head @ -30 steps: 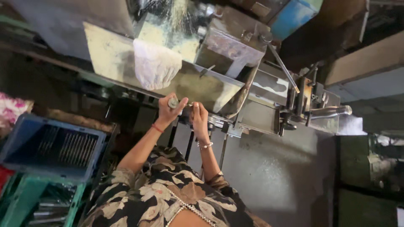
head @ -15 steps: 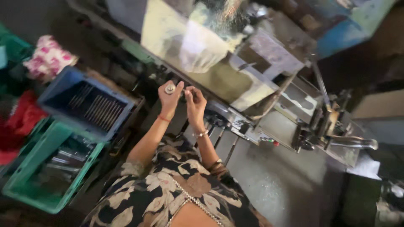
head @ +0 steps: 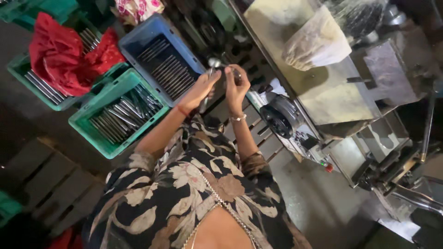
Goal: The person repeatedly picks up small cylindrical metal parts from a green bin, presses them against a rotating grinding wheel, and returns them to the bin. The person handles the parts one at a time and uses both hands to position and press the parts against the wheel.
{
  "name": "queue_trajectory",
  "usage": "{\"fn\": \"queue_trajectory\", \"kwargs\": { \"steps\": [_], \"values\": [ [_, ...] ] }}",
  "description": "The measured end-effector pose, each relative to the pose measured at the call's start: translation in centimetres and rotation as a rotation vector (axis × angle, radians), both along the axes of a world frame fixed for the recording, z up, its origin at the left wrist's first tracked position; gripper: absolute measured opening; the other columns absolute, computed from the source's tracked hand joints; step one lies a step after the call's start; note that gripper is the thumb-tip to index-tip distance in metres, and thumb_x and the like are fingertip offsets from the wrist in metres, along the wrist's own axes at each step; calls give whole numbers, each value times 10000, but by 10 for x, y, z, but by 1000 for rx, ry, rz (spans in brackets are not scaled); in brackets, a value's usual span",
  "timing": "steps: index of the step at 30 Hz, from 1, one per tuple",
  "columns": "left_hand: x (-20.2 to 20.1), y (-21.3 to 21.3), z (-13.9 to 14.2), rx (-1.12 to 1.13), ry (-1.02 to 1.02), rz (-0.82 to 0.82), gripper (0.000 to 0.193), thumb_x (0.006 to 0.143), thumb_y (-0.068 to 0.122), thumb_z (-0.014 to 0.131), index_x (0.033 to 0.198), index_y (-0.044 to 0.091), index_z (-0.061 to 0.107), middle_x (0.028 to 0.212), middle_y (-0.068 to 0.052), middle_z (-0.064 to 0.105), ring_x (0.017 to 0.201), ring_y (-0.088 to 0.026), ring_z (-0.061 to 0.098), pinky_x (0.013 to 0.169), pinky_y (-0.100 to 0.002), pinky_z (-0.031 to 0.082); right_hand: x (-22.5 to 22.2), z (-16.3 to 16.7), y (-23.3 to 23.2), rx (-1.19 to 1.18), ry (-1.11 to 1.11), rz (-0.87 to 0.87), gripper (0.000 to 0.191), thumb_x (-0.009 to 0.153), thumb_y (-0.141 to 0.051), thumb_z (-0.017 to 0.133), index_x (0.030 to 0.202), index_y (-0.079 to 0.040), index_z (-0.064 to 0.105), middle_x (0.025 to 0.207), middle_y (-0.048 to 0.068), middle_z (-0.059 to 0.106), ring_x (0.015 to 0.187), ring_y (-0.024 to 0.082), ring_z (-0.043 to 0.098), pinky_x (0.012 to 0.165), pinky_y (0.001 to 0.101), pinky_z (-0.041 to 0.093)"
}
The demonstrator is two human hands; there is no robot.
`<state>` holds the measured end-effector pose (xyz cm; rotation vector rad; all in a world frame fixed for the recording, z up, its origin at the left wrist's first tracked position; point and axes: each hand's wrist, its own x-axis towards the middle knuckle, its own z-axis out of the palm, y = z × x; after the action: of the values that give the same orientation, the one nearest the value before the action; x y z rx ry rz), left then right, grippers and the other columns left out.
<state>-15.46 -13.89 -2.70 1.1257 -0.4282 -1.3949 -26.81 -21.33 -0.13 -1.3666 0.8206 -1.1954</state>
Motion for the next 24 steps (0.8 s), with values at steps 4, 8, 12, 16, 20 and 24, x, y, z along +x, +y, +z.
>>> {"fn": "queue_trajectory", "kwargs": {
  "steps": [4, 8, 12, 16, 20, 24],
  "values": [
    [45, 32, -57, 242, -118, -96, 279, 1013, 361, 658, 988, 109, 542, 707, 53, 488, 562, -61, 482, 483, -244, 447, 19, 4, 7, 223, -301, -164, 171, 973, -144, 749, 1104, -53, 690, 862, -4, 629, 529, 58, 487, 434, 231, 367],
    [82, 31, -81, 669, -966, -262, 277, 915, 301, 643, 1006, 46, 700, 990, -201, 700, 918, -366, 680, 782, -466, 546, -7, 18, 20, 181, -242, -232, 182, 981, -151, 745, 1116, -48, 677, 837, 0, 639, 514, 53, 463, 409, 231, 334],
    [94, 28, -89, 552, -1081, -241, 272, 850, 184, 607, 1068, 51, 702, 1103, -245, 695, 1070, -447, 650, 909, -546, 513, -29, 17, 46, 107, -145, -295, 194, 1000, -152, 736, 1143, -38, 671, 766, -9, 610, 514, 46, 433, 434, 248, 348],
    [95, 44, -98, 302, -1194, -98, 250, 847, 160, 609, 1037, 55, 733, 1082, -230, 713, 1049, -435, 660, 913, -514, 523, -40, 2, 72, 210, -95, -292, 178, 1021, -160, 713, 1136, -35, 657, 645, -54, 491, 496, 28, 392, 430, 231, 315],
    [114, 93, -113, 96, -1102, 128, 203, 940, 210, 604, 1040, 79, 723, 1053, -197, 724, 992, -419, 678, 866, -501, 539, -46, -15, 86, 162, -8, -311, 157, 1041, -130, 694, 1128, -5, 655, 678, -48, 492, 536, 36, 398, 455, 237, 316],
    [154, 181, -125, 429, -1197, 58, 195, 1018, 231, 589, 1040, 83, 713, 1069, -212, 708, 975, -434, 668, 831, -526, 537, -51, -28, 102, 169, 72, -313, 156, 1053, -128, 665, 1144, -2, 650, 668, -50, 501, 541, 26, 404, 468, 231, 328]
  ]
}}
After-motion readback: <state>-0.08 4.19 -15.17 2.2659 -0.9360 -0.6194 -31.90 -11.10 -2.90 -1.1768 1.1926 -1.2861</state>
